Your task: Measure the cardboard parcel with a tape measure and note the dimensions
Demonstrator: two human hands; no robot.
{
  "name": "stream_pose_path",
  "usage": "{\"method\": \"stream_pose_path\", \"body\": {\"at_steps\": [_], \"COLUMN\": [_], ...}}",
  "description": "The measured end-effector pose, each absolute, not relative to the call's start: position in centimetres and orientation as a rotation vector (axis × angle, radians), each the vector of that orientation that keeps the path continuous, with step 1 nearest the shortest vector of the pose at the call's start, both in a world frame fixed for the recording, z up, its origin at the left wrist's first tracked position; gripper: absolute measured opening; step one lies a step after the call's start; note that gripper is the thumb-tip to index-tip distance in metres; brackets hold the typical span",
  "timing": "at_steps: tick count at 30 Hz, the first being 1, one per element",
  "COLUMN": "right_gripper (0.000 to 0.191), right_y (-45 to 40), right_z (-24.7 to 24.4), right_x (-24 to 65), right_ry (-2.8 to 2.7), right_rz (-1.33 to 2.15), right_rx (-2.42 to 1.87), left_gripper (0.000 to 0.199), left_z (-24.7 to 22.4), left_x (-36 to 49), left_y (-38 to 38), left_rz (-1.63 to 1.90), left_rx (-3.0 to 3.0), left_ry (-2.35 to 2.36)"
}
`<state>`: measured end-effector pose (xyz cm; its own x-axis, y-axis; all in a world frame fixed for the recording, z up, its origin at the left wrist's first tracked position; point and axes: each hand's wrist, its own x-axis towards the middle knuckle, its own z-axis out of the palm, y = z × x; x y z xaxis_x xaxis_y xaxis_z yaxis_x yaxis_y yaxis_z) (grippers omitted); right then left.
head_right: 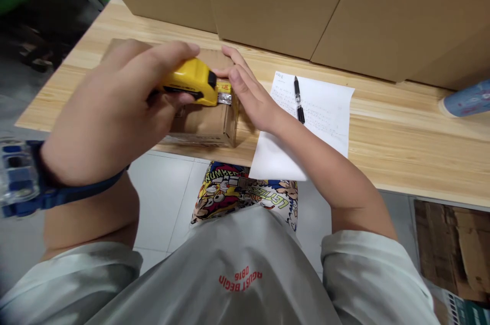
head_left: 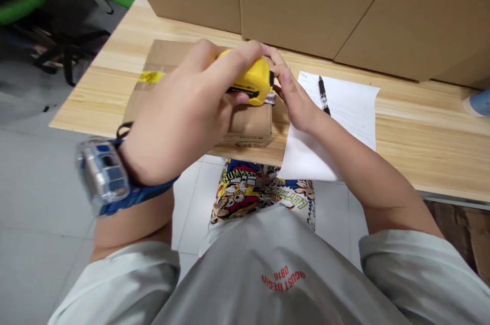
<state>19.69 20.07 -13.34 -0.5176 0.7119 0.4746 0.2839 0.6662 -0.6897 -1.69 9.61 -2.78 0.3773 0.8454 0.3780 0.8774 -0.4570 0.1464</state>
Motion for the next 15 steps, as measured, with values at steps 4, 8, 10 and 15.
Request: {"method": "stream_pose_path", "body": {"at_steps": [4, 8, 10, 15], "right_gripper": [0.071, 0.072, 0.071, 0.067], "right_y": [20.1, 19.6, 19.3, 19.5], "right_z": [-12.8, -11.9, -11.5, -12.0], "right_x": [19.7, 19.9, 20.0, 20.1], "right_ry": [-2.008, -1.952, -1.941, -1.956], "right_rz": [0.954, 1.105, 1.130, 1.062], "right_rx": [-0.754, -0.777, -0.791, -0.791], "left_gripper": [0.065, 0.064, 0.065, 0.081], "left_z": [-2.8, -2.4, -2.2, -2.4], "left_x": [-3.6, -5.0, -5.7, -9.0], "left_y": [9.2, 8.8, 8.7, 7.8], "left_rz": [-0.670, -0.756, -0.759, -0.561], "left_rx": [-2.559, -2.569, -2.573, -2.463], "left_ry": [-1.577, -1.612, -1.666, -1.831]}}
